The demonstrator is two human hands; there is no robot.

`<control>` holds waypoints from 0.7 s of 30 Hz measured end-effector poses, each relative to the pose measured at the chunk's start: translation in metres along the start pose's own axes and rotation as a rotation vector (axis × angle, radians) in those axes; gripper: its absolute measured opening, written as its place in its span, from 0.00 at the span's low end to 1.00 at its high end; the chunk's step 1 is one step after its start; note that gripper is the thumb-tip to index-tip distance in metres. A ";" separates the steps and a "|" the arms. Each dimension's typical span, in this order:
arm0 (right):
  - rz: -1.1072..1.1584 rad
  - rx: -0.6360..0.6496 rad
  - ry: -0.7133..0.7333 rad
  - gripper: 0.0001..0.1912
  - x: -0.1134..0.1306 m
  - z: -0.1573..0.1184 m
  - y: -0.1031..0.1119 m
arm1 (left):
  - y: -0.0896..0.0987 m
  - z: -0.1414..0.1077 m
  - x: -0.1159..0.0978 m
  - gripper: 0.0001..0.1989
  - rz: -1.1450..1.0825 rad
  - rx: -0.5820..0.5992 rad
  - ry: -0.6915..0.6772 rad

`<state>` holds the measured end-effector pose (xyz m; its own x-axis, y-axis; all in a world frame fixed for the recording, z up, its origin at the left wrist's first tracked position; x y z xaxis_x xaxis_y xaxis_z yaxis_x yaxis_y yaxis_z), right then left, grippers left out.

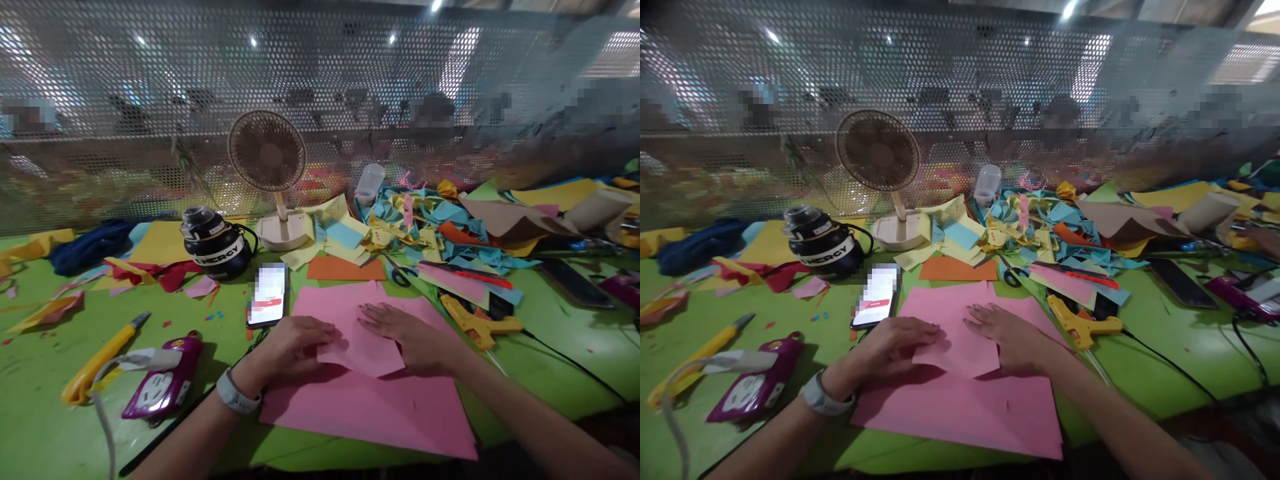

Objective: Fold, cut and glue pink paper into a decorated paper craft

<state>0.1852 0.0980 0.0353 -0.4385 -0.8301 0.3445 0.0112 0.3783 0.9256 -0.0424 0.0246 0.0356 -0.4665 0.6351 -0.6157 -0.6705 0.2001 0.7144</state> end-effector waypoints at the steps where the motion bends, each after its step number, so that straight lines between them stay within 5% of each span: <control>1: 0.035 0.001 -0.008 0.43 -0.002 -0.001 -0.001 | 0.000 -0.001 0.001 0.11 -0.008 0.002 0.015; 6: 0.204 -0.142 -0.223 0.26 -0.015 0.004 -0.002 | 0.000 0.003 0.012 0.13 0.055 -0.135 0.213; 10: 0.220 -0.327 -0.359 0.23 -0.021 0.016 -0.003 | 0.000 0.009 0.022 0.18 0.095 -0.244 0.372; 15: 0.042 -0.489 -0.372 0.19 -0.020 0.022 -0.006 | 0.000 0.016 0.028 0.17 0.030 -0.252 0.449; 21: 0.002 -0.536 -0.466 0.24 -0.026 0.016 -0.017 | 0.000 0.021 0.031 0.18 0.044 -0.187 0.494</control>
<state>0.1823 0.1198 0.0082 -0.7755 -0.5224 0.3546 0.4009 0.0264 0.9157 -0.0450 0.0602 0.0237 -0.6825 0.2032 -0.7021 -0.7146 0.0162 0.6993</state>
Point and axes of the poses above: each hand's wrist, its own z-axis towards the middle knuckle, its own y-axis out of the back of the hand, x = y × z, the point moved 3 cm from there along z, towards the middle knuckle, and after that the axes turned 10 degrees about -z, right-handed, at the moved point
